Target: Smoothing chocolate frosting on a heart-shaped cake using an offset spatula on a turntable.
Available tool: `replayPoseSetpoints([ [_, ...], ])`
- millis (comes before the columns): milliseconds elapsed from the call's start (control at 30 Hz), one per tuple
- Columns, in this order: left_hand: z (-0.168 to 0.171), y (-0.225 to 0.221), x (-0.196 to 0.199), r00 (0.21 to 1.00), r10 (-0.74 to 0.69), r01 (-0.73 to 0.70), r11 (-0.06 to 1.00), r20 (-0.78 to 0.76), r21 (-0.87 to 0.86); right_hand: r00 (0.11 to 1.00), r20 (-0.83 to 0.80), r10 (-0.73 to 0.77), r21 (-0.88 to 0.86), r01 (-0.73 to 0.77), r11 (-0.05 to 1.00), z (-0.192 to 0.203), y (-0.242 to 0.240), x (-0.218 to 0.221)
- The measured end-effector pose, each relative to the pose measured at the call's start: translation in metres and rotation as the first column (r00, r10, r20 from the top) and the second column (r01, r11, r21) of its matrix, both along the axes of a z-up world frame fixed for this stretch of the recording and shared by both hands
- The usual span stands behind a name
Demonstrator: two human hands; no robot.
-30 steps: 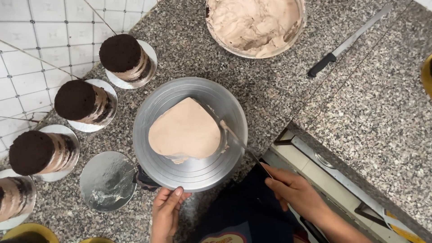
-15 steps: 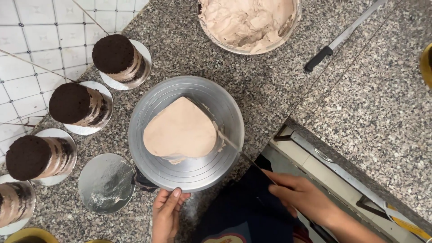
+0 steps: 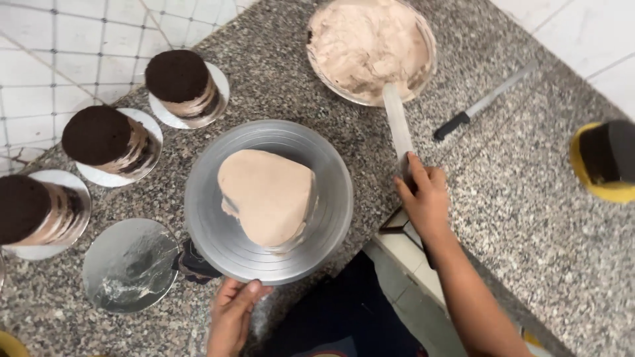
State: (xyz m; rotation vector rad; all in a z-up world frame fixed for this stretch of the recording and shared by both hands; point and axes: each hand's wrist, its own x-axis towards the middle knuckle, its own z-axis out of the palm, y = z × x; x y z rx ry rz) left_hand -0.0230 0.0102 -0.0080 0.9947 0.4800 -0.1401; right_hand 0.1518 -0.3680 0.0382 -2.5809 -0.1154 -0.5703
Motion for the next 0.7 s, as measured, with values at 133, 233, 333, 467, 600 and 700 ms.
replayPoseSetpoints([
  [133, -0.020, -0.005, -0.009, 0.999, 0.036, -0.037, 0.998, -0.014, -0.053, 0.998, -0.051, 0.024, -0.094, -0.029, 0.995, -0.037, 0.002, 0.007],
  [233, -0.027, -0.002, -0.009, 0.993, 0.120, -0.119, 0.992, 0.018, -0.048, 0.976, -0.217, -0.025, -0.211, -0.022, 0.977, -0.044, 0.002, -0.021],
  [333, -0.030, -0.002, -0.007, 0.973, 0.230, -0.230, 0.973, -0.025, -0.033, 0.947, -0.317, 0.048, -0.067, -0.072, 0.995, -0.030, -0.001, -0.051],
  [467, -0.029, -0.013, -0.004, 0.963, 0.269, -0.269, 0.963, 0.023, -0.030, 0.890, -0.448, 0.081, 0.313, 0.071, 0.947, 0.030, -0.010, -0.042],
  [600, -0.001, -0.026, 0.005, 0.996, 0.040, -0.035, 0.998, 0.083, -0.060, 0.932, -0.195, 0.305, 0.167, -0.275, 0.947, 0.119, -0.014, -0.015],
  [700, -0.011, -0.028, 0.003, 0.978, 0.075, -0.067, 0.997, 0.195, -0.050, 0.838, -0.074, 0.541, -0.137, -0.546, 0.826, 0.152, -0.026, 0.029],
])
